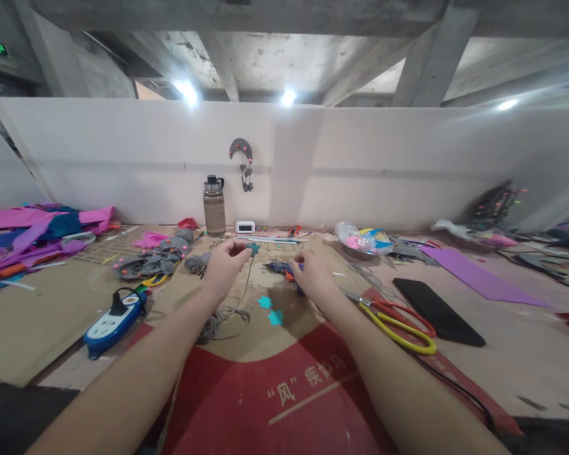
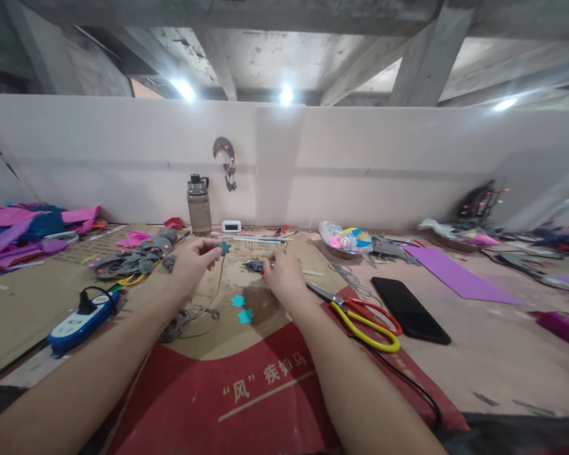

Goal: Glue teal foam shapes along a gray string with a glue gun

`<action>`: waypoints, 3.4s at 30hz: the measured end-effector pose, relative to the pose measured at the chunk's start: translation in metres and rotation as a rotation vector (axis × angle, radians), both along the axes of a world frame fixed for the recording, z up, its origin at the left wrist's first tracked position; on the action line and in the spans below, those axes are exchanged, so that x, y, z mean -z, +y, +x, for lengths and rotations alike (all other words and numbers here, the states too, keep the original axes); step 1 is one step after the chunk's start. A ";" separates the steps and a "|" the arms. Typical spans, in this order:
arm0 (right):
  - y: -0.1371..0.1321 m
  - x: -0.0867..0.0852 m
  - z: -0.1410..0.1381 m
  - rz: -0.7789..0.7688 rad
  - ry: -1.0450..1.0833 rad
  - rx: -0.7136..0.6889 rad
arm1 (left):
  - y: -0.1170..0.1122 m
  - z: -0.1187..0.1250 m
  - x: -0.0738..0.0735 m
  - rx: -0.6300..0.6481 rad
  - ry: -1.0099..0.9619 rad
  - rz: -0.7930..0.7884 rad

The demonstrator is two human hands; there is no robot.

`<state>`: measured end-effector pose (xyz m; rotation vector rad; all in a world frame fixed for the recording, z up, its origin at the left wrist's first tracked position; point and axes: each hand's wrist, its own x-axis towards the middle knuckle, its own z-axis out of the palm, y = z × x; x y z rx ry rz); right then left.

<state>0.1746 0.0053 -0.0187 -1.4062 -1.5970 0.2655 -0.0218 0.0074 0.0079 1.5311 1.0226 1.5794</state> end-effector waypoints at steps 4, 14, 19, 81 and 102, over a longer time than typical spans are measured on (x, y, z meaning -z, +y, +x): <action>-0.016 -0.010 -0.034 -0.075 0.424 -0.326 | -0.012 0.006 -0.002 -0.106 0.255 0.175; -0.026 -0.016 -0.055 -0.142 0.860 -0.533 | -0.013 0.011 -0.001 -0.018 0.195 0.039; -0.026 -0.019 -0.048 0.010 0.570 -0.368 | -0.011 0.017 0.002 0.135 -0.015 -0.072; -0.018 -0.019 -0.028 -0.209 0.715 -0.311 | -0.017 0.016 -0.007 0.482 -0.114 -0.314; -0.016 -0.017 -0.025 -0.273 0.845 -0.330 | 0.007 0.002 0.012 0.222 -0.055 -0.307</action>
